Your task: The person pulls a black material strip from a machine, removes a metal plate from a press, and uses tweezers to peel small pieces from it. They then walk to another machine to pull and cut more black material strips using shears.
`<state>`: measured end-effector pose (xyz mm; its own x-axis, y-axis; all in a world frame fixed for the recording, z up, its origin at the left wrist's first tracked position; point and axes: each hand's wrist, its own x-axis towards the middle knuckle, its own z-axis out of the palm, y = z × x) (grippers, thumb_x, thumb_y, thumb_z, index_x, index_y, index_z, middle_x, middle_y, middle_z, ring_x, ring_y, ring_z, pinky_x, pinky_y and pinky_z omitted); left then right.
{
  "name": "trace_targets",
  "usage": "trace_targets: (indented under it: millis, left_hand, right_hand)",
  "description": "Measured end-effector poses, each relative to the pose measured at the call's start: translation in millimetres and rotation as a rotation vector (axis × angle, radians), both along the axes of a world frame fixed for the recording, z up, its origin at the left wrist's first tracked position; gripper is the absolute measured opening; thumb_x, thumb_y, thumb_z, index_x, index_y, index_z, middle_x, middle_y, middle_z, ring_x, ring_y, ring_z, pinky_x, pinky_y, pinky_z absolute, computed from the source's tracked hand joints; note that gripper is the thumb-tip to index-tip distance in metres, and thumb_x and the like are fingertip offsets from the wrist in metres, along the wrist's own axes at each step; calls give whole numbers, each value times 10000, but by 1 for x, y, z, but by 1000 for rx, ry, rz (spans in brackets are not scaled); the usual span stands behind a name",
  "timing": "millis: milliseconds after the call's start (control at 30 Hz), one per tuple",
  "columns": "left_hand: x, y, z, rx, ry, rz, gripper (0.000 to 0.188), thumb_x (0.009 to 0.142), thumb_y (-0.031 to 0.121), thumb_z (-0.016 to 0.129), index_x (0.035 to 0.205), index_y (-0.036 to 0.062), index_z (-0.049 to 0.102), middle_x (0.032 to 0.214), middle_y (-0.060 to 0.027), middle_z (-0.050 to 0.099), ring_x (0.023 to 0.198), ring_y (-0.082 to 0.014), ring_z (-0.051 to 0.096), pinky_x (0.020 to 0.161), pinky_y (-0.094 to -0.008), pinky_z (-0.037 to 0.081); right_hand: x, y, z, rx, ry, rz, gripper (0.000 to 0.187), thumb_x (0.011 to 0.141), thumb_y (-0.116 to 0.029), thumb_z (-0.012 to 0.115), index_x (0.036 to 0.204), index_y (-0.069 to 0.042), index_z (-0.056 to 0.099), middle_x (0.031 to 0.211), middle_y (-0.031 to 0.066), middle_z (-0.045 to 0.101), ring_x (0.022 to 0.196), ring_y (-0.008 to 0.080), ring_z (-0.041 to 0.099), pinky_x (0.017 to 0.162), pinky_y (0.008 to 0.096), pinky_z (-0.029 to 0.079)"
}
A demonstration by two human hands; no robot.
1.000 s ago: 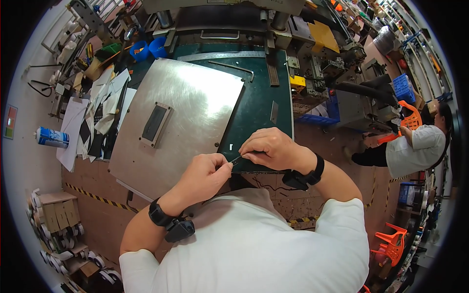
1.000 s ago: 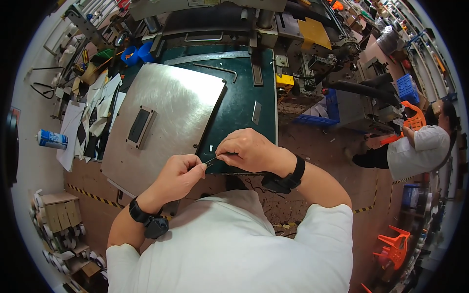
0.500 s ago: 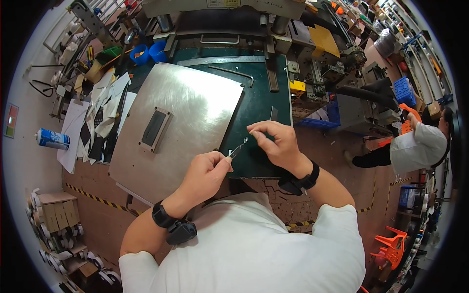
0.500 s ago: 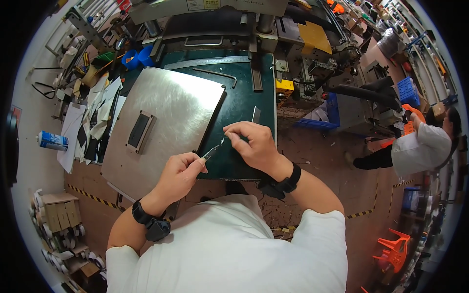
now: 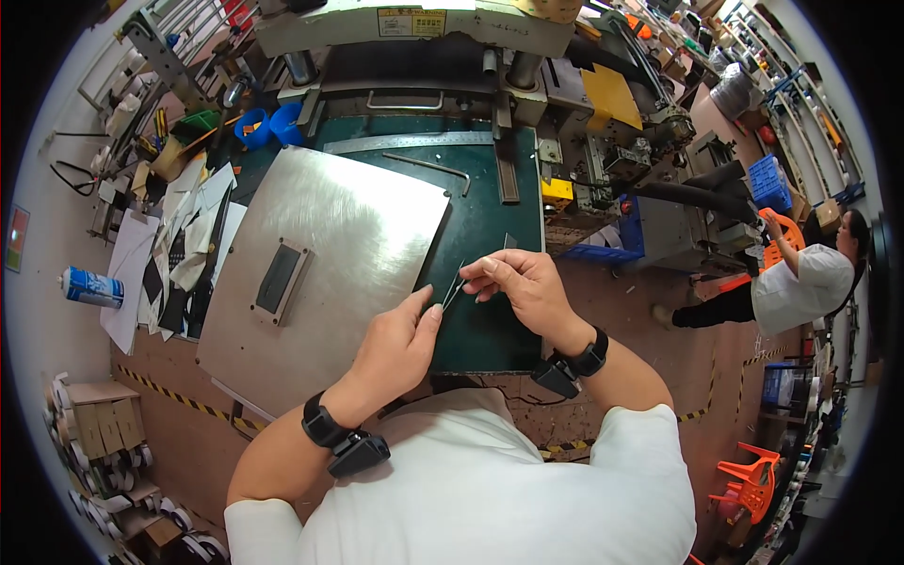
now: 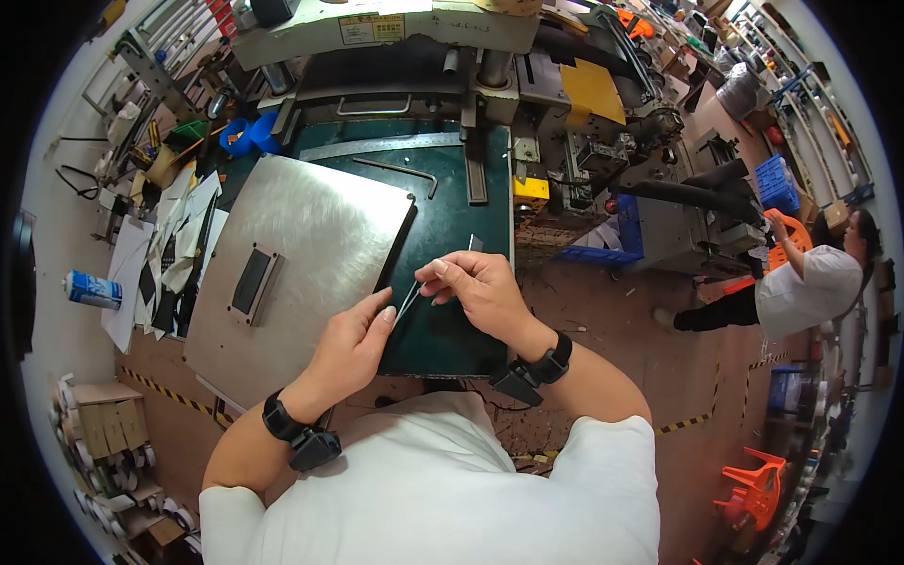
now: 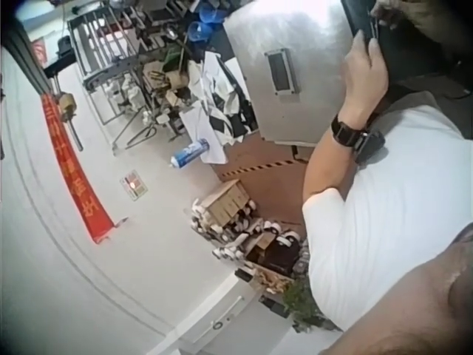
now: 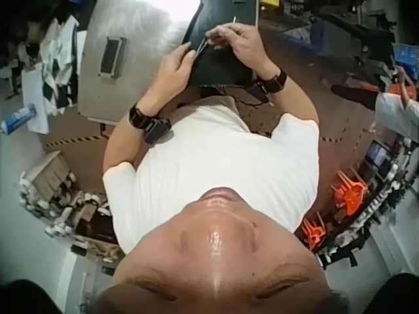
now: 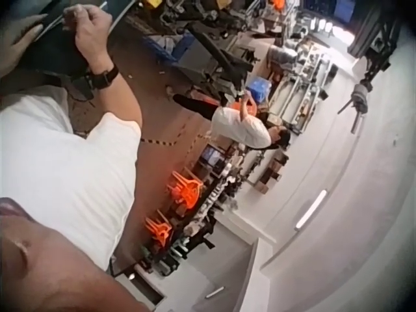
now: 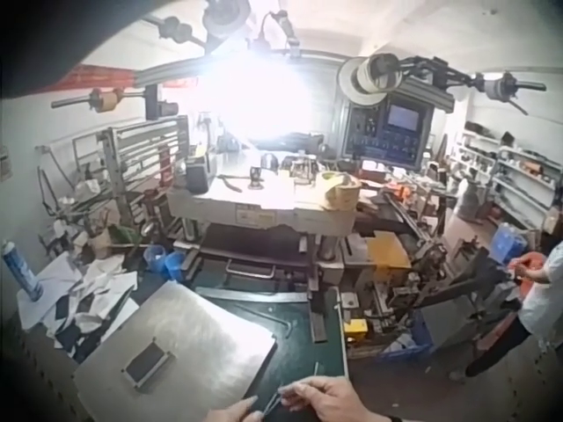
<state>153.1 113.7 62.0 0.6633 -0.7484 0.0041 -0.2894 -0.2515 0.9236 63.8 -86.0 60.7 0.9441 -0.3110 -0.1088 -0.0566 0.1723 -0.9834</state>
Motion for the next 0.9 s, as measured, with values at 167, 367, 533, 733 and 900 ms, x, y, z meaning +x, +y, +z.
trace_targets:
  millis: [167,367,533,733,900]
  left_hand:
    - [5,4,25,-57,221,-74,225,1018,209,500,1050,2,582,668,5,532,536,-36,455,481,-221,364]
    - [6,11,47,-64,268,-80,180,1017,158,485,929,13,544,663,-62,546,629,-98,489,580,-287,423]
    - [9,20,52,-207,250,-53,162,1011,140,495,924,14,548,669,-55,556,637,-90,491,588,-269,429]
    - [12,31,57,-358,301,-5,158,1007,120,491,895,33,559,676,-16,573,609,-71,512,549,-238,425]
    - [21,60,46,-571,643,133,153,993,104,514,876,41,593,663,3,573,544,-48,487,480,-205,384]
  right_hand:
    - [3,5,14,-253,33,237,291,996,-201,556,882,30,690,799,84,704,711,133,680,617,253,542]
    - [17,20,39,-369,-20,438,336,1001,-208,545,800,27,678,715,77,688,620,115,663,550,230,534]
    - [37,23,56,-51,202,639,381,1011,-242,521,778,25,661,724,84,688,630,121,668,544,242,546]
    - [59,26,73,222,397,853,416,1014,-310,497,816,18,657,734,80,671,626,121,658,514,242,534]
    - [80,13,81,240,370,852,347,1026,-233,466,864,9,654,788,76,688,648,134,671,512,246,539]
